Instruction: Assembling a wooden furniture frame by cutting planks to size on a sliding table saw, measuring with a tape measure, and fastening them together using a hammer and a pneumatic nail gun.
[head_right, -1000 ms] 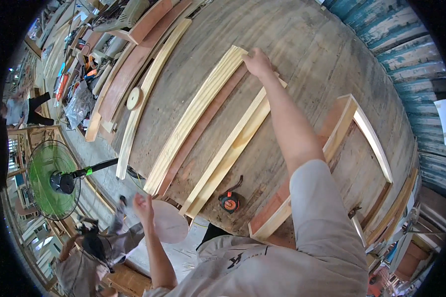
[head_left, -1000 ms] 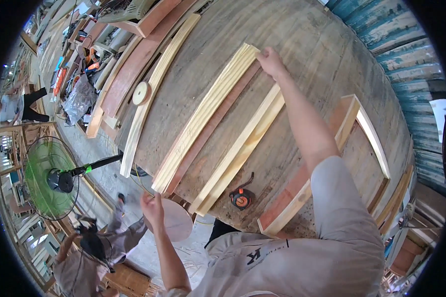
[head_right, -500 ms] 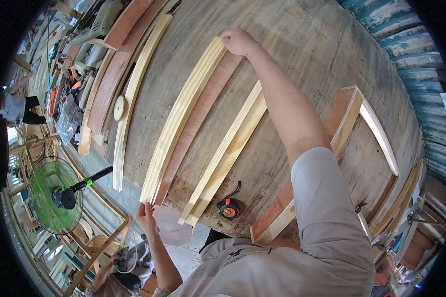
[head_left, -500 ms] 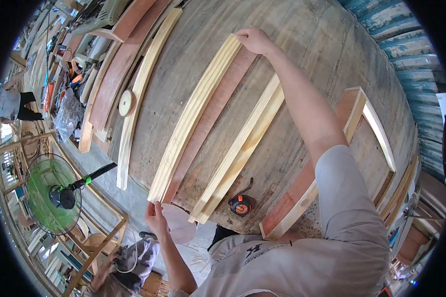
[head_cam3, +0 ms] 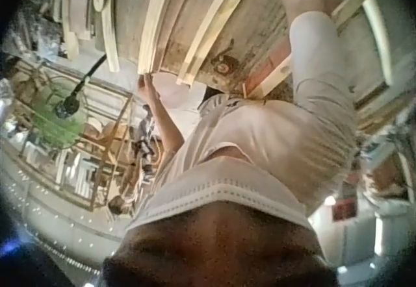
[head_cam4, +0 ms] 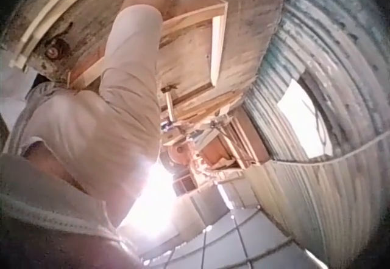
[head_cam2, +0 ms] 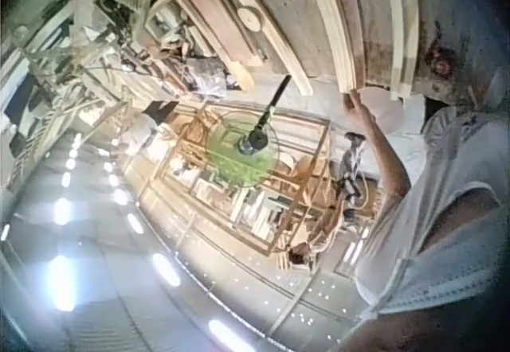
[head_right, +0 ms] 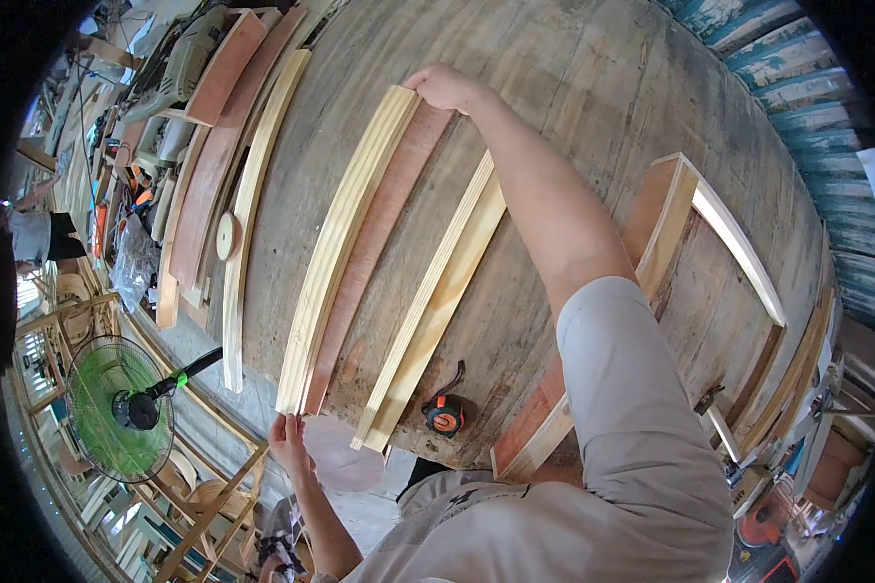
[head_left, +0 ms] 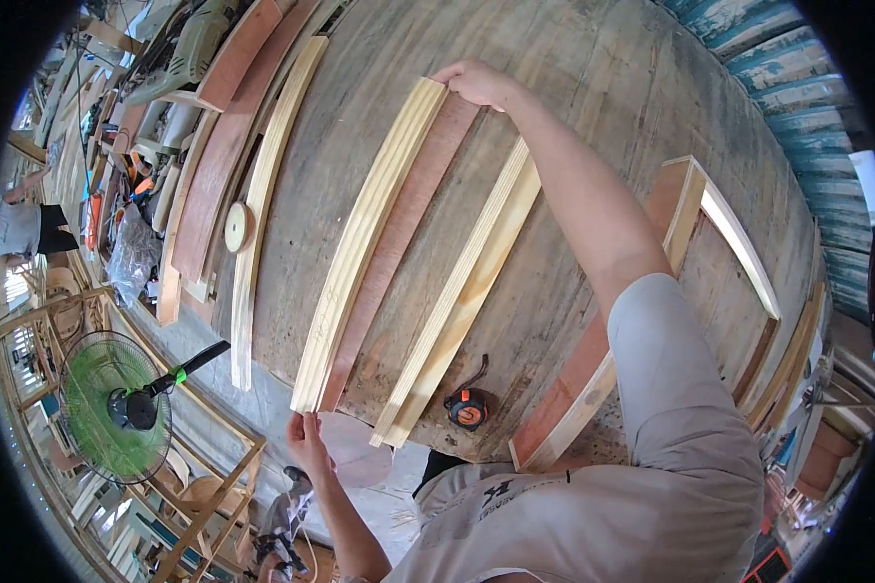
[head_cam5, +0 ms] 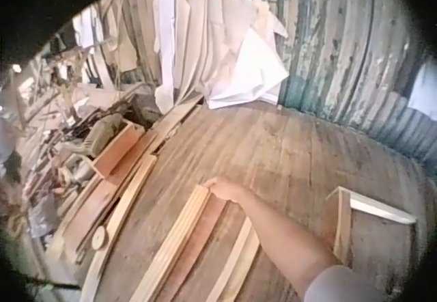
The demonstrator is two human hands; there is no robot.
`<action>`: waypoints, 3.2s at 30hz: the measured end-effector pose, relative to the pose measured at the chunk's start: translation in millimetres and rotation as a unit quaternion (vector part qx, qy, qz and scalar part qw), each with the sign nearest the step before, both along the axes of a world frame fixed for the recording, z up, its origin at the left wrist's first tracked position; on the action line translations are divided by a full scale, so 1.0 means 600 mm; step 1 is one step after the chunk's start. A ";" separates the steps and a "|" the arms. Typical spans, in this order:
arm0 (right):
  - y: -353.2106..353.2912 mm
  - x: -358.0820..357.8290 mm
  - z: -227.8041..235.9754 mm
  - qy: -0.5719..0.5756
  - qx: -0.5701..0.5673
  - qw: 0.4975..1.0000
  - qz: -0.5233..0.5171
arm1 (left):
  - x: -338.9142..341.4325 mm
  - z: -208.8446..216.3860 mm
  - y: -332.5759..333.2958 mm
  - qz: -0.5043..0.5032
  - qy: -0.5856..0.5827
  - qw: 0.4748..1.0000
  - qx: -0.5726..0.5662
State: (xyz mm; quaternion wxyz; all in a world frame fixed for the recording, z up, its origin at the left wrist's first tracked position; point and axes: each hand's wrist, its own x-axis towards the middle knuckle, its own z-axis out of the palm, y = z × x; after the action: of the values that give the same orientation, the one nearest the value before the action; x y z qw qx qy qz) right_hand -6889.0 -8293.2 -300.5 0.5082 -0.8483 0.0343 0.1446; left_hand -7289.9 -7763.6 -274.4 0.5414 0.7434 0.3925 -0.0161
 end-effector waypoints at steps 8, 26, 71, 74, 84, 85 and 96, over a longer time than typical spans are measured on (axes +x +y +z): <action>-0.059 -0.081 0.094 -0.008 -0.065 0.997 0.028 | -0.075 0.032 -0.010 -0.011 -0.003 0.999 -0.040; -0.129 -0.195 0.071 0.026 -0.125 0.991 0.031 | -0.192 0.045 -0.128 0.060 0.072 0.987 -0.131; -0.155 -0.265 -0.048 -0.064 -0.098 0.985 -0.127 | -0.193 0.021 -0.175 -0.044 0.108 0.973 -0.198; -0.133 -0.282 -0.038 -0.035 -0.193 0.976 -0.094 | -0.192 0.006 -0.150 -0.045 0.126 0.967 -0.217; -0.132 -0.733 0.218 -0.186 0.152 0.818 -0.523 | -0.187 -0.018 -0.045 -0.194 0.253 0.911 -0.261; -0.145 -0.808 0.209 -0.245 0.165 0.781 -0.551 | -0.185 -0.006 -0.059 -0.162 0.231 0.935 -0.212; 0.122 -1.488 0.131 -0.192 0.334 0.560 -0.733 | -0.035 0.161 -0.181 -0.382 -0.158 0.911 -0.015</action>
State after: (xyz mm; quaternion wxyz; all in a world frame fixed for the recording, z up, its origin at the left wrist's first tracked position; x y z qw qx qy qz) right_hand -7781.8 -8220.3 -222.1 0.6809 -0.3080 0.4949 -0.4433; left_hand -7310.7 -7872.1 -178.0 0.5600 0.8211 -0.0122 -0.1097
